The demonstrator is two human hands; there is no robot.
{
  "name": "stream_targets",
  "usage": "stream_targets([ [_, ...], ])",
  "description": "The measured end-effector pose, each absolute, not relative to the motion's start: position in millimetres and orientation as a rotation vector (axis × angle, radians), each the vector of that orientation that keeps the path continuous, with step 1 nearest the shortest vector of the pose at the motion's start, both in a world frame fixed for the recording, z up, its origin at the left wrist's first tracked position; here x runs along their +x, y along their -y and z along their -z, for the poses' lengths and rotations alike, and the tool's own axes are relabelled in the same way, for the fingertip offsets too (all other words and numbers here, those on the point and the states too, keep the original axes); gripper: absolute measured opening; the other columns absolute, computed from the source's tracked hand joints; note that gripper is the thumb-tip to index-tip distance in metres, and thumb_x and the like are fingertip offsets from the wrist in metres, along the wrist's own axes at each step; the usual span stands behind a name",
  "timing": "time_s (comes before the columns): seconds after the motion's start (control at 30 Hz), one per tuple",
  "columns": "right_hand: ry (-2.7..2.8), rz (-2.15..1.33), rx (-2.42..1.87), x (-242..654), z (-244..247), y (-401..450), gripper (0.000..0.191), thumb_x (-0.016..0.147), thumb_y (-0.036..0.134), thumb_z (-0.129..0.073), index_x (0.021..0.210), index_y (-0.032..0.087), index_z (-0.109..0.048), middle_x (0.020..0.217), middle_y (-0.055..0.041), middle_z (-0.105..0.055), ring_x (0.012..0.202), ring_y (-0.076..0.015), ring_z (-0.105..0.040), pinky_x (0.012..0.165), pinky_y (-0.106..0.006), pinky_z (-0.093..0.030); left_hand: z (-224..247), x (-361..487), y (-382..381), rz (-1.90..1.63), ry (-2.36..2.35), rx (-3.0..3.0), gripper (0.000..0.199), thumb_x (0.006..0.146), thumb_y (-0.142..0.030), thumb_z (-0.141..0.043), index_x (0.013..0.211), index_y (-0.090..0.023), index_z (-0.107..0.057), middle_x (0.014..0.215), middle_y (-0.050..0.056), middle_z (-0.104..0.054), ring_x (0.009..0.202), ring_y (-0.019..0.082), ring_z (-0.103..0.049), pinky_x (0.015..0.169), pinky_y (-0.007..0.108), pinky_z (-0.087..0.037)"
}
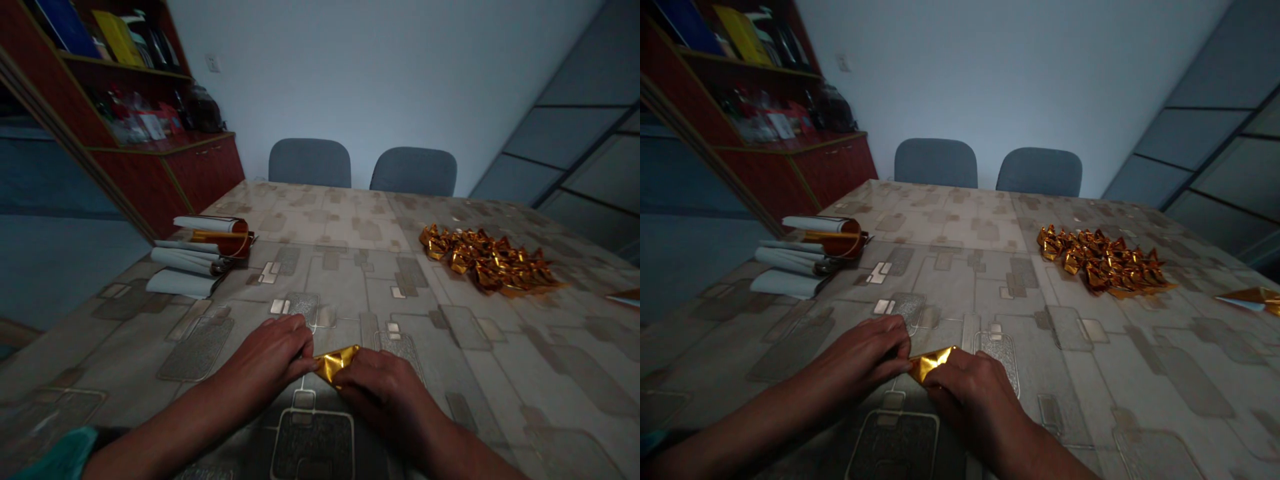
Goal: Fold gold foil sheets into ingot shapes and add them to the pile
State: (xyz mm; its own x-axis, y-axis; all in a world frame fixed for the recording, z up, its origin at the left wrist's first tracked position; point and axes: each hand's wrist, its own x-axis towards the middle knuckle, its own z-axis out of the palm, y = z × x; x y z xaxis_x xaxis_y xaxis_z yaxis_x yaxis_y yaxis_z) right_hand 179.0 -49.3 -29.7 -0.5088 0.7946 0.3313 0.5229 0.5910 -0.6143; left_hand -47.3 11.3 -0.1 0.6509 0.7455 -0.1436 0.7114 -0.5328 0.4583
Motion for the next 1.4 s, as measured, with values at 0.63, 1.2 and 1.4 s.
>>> stream_targets([
  [0.63, 2.273, -0.568, -1.156, 178, 32, 52, 0.025, 0.103, 0.020, -0.050, 0.091, 0.020, -0.073, 0.083, -0.0043, -0.068, 0.072, -0.0148, -0.063, 0.067, -0.026, -0.049, -7, -41, -11, 0.002, -1.201, 2.449, 0.018, 0.095, -0.033, -0.059, 0.084, -0.019, -0.062, 0.092, 0.006, -0.066, 0.088, 0.025, -0.060, 0.078, 0.037, -0.042],
  [1.2, 2.433, -0.408, -1.234, 178, 29, 51, 0.018, 0.091, 0.012, -0.060, 0.099, 0.023, -0.072, 0.085, -0.0032, -0.069, 0.067, -0.0155, -0.061, 0.061, -0.026, -0.041, -8, -39, -10, 0.029, -1.237, 2.494, 0.018, 0.094, -0.033, -0.060, 0.083, -0.019, -0.060, 0.090, 0.005, -0.064, 0.086, 0.025, -0.059, 0.074, 0.036, -0.040],
  [1.4, 2.486, -0.180, -1.262, 177, 34, 53, 0.016, 0.082, 0.006, -0.063, 0.078, 0.021, -0.068, 0.067, 0.0010, -0.060, 0.055, -0.0119, -0.047, 0.051, -0.027, -0.022, -6, -42, -12, -0.023, -1.236, 2.453, 0.028, 0.095, -0.043, -0.059, 0.078, -0.020, -0.056, 0.086, 0.004, -0.063, 0.084, 0.024, -0.058, 0.073, 0.034, -0.040],
])
